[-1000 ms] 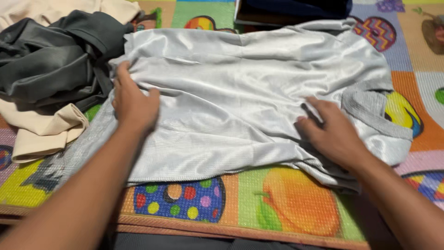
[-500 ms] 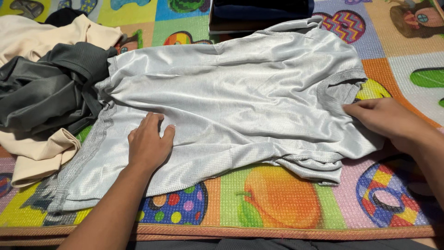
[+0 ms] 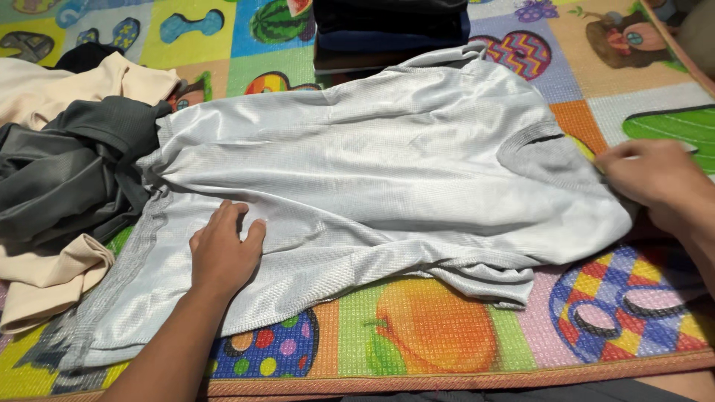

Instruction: The person picks up a light-colored garment, unfolds it on a colorful play mat, and folds it into a small rectangle by hand.

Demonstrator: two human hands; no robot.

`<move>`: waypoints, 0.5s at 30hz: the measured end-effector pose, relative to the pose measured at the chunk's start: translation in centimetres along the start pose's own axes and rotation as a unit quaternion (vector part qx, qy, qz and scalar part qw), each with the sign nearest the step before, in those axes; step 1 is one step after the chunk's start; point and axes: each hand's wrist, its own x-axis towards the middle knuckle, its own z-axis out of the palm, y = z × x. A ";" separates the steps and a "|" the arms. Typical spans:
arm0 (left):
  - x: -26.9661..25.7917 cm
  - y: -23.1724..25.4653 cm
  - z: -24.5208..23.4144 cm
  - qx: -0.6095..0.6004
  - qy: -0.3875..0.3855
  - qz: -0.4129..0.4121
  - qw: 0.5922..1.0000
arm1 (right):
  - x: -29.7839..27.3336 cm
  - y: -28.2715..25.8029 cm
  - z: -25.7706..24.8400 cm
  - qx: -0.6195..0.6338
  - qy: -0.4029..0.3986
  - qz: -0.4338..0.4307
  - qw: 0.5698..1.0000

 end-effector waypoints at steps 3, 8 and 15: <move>0.4 0.2 -0.2 0.028 -0.025 -0.023 0.999 | 0.8 2.2 -0.2 0.080 0.110 -0.043 0.990; 0.5 2.3 -1.4 0.022 0.015 0.072 0.997 | -5.7 -2.0 -1.4 0.041 0.049 -0.171 0.983; -1.6 10.9 -1.9 -0.266 -0.271 0.137 0.915 | -17.0 -9.9 1.0 -0.121 -0.274 -0.143 0.943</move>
